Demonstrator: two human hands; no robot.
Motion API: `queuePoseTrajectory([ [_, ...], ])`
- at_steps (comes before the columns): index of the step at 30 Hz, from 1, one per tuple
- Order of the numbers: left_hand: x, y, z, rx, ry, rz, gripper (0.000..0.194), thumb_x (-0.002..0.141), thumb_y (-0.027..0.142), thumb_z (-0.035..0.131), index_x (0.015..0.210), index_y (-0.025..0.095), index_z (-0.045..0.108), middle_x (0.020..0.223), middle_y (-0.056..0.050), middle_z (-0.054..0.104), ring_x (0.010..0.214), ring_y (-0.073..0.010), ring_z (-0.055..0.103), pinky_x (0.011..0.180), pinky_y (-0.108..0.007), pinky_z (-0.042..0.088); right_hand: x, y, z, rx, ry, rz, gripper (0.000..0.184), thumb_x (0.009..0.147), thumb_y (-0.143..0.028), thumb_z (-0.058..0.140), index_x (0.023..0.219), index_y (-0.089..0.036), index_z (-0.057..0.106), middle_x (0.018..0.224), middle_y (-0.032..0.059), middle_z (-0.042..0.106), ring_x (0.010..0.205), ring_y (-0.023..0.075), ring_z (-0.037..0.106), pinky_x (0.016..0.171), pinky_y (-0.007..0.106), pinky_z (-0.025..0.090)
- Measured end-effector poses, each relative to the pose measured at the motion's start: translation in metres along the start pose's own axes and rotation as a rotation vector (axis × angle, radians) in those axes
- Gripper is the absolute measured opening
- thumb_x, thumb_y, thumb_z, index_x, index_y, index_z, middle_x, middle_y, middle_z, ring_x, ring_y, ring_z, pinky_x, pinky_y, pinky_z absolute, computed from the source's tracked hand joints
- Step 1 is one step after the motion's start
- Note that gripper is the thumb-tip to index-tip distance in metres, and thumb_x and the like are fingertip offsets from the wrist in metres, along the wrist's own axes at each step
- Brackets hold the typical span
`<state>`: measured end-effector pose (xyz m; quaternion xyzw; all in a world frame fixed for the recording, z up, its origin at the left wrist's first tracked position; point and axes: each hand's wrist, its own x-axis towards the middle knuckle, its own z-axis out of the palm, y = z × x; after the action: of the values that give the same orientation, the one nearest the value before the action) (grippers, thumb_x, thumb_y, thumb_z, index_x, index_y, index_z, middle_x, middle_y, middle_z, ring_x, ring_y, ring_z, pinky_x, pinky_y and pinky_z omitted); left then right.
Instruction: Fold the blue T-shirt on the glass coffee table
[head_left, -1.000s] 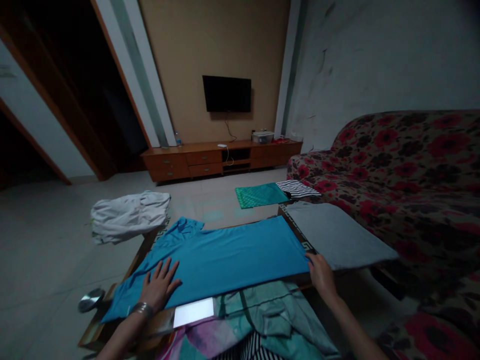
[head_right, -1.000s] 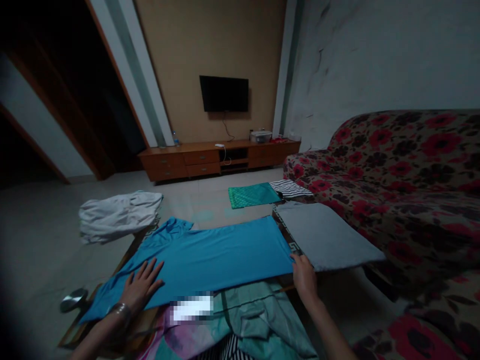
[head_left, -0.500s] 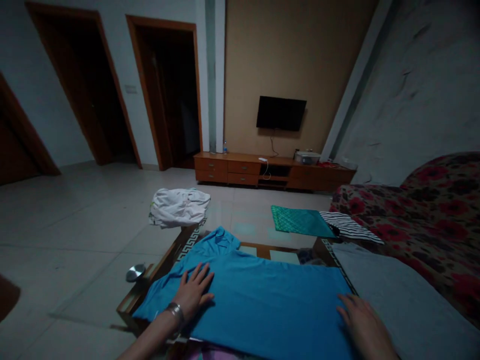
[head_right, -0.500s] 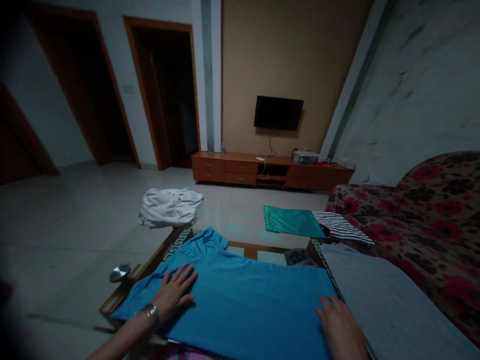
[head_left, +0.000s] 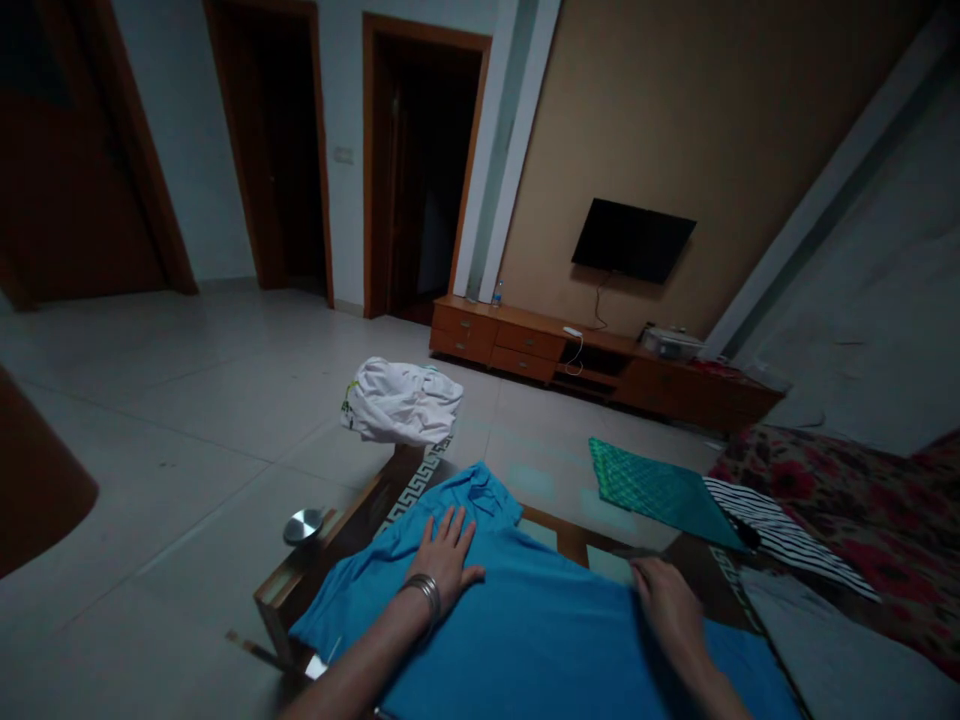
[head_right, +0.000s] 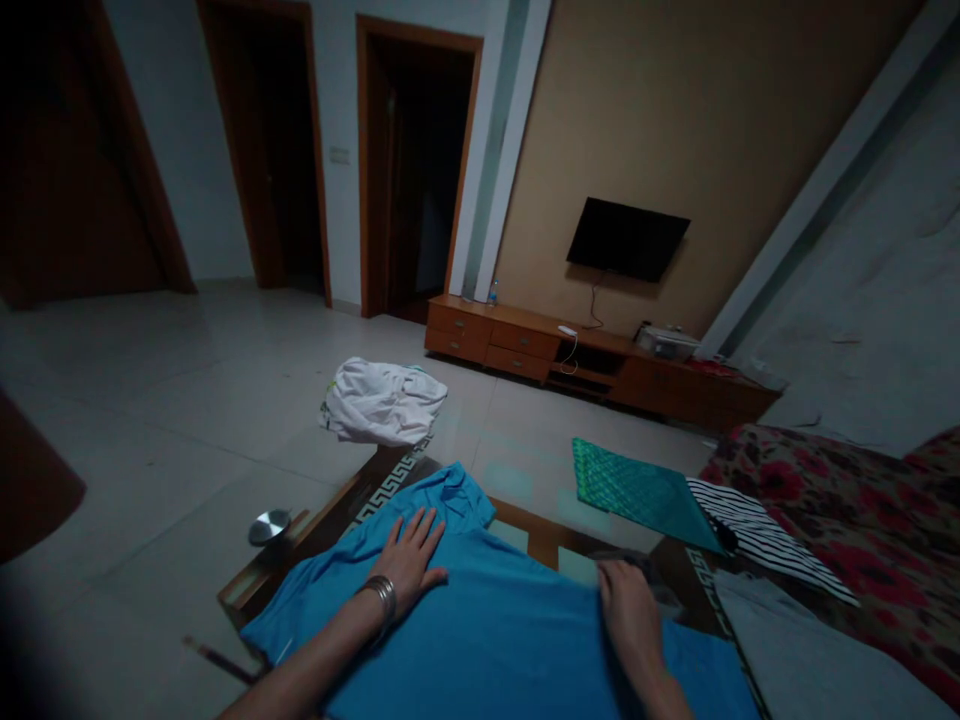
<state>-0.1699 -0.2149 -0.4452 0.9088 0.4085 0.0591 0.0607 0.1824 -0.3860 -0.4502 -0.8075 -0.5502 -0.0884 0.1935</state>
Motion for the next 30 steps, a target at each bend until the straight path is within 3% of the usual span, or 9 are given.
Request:
queuePoseTrajectory([
  [4, 0.004, -0.007, -0.002, -0.068, 0.110, -0.083, 0.055, 0.090, 0.047, 0.045, 0.140, 0.025, 0.041, 0.153, -0.009, 0.026, 0.142, -0.0288, 0.021, 0.111, -0.054, 0.024, 0.102, -0.135, 0.011, 0.176, -0.227, -0.257, 0.029, 0.089, -0.028, 0.045, 0.098, -0.018, 0.071, 0.100, 0.0074, 0.069, 0.095, 0.0179, 0.062, 0.086, 0.026, 0.045],
  [6, 0.006, -0.011, -0.002, -0.082, 0.159, -0.151, 0.052, 0.093, 0.045, 0.039, 0.140, 0.022, 0.041, 0.152, -0.009, 0.029, 0.141, -0.0265, 0.025, 0.111, -0.052, 0.027, 0.143, -0.192, 0.028, 0.140, -0.354, -0.299, 0.026, 0.089, -0.028, 0.048, 0.099, -0.020, 0.071, 0.102, 0.0054, 0.069, 0.096, 0.0154, 0.061, 0.085, 0.022, 0.043],
  [8, 0.009, -0.015, 0.001, -0.080, 0.179, -0.180, 0.053, 0.094, 0.044, 0.037, 0.140, 0.019, 0.041, 0.151, -0.010, 0.031, 0.140, -0.0257, 0.027, 0.111, -0.051, 0.027, 0.173, -0.230, 0.046, 0.070, -0.387, -0.249, 0.029, 0.089, -0.032, 0.050, 0.107, -0.019, 0.069, 0.108, 0.0072, 0.068, 0.100, 0.0159, 0.060, 0.084, 0.022, 0.042],
  [10, 0.010, -0.017, 0.005, -0.074, 0.190, -0.181, 0.054, 0.093, 0.044, 0.038, 0.139, 0.017, 0.042, 0.150, -0.011, 0.032, 0.139, -0.0268, 0.027, 0.111, -0.052, 0.025, 0.195, -0.251, 0.063, 0.015, -0.424, -0.208, 0.027, 0.083, -0.032, 0.059, 0.103, -0.017, 0.070, 0.105, 0.0093, 0.068, 0.097, 0.0181, 0.061, 0.080, 0.022, 0.043],
  [13, 0.013, -0.018, 0.009, -0.071, 0.173, -0.185, 0.055, 0.090, 0.048, 0.042, 0.137, 0.019, 0.046, 0.150, -0.012, 0.033, 0.140, -0.0316, 0.025, 0.111, -0.056, 0.022, 0.220, -0.261, 0.078, -0.028, -0.478, -0.212, 0.019, 0.076, -0.020, 0.063, 0.093, -0.018, 0.073, 0.099, 0.0077, 0.070, 0.093, 0.0184, 0.063, 0.078, 0.021, 0.043],
  [19, 0.014, -0.017, 0.008, -0.085, 0.124, -0.174, 0.057, 0.087, 0.055, 0.044, 0.136, 0.025, 0.049, 0.151, -0.012, 0.030, 0.140, -0.0379, 0.019, 0.110, -0.062, 0.016, 0.243, -0.254, 0.068, -0.055, -0.469, -0.196, 0.035, 0.087, -0.016, 0.047, 0.117, -0.019, 0.064, 0.120, 0.0067, 0.063, 0.109, 0.0162, 0.056, 0.087, 0.021, 0.039],
  [25, 0.014, -0.015, 0.009, -0.071, 0.130, -0.176, 0.057, 0.087, 0.053, 0.045, 0.138, 0.026, 0.047, 0.153, -0.011, 0.027, 0.141, -0.0378, 0.016, 0.111, -0.061, 0.014, 0.211, -0.234, 0.054, -0.132, -0.686, -0.007, 0.029, 0.079, -0.037, 0.064, 0.078, -0.010, 0.073, 0.074, 0.0118, 0.070, 0.071, 0.0180, 0.064, 0.068, 0.024, 0.045],
  [28, 0.015, -0.014, 0.011, -0.059, 0.138, -0.180, 0.058, 0.087, 0.053, 0.047, 0.138, 0.026, 0.046, 0.153, -0.012, 0.026, 0.141, -0.0378, 0.015, 0.111, -0.060, 0.014, 0.190, -0.230, 0.055, -0.120, -0.689, 0.042, 0.023, 0.069, -0.034, 0.072, 0.082, -0.015, 0.073, 0.080, 0.0088, 0.071, 0.075, 0.0174, 0.064, 0.065, 0.021, 0.043],
  [30, 0.015, -0.014, 0.012, -0.047, 0.142, -0.185, 0.058, 0.086, 0.053, 0.048, 0.138, 0.026, 0.046, 0.152, -0.012, 0.027, 0.141, -0.0374, 0.016, 0.111, -0.060, 0.015, 0.180, -0.227, 0.054, -0.096, -0.637, 0.068, 0.022, 0.073, -0.029, 0.066, 0.092, -0.018, 0.072, 0.091, 0.0073, 0.071, 0.080, 0.0160, 0.065, 0.064, 0.019, 0.042],
])
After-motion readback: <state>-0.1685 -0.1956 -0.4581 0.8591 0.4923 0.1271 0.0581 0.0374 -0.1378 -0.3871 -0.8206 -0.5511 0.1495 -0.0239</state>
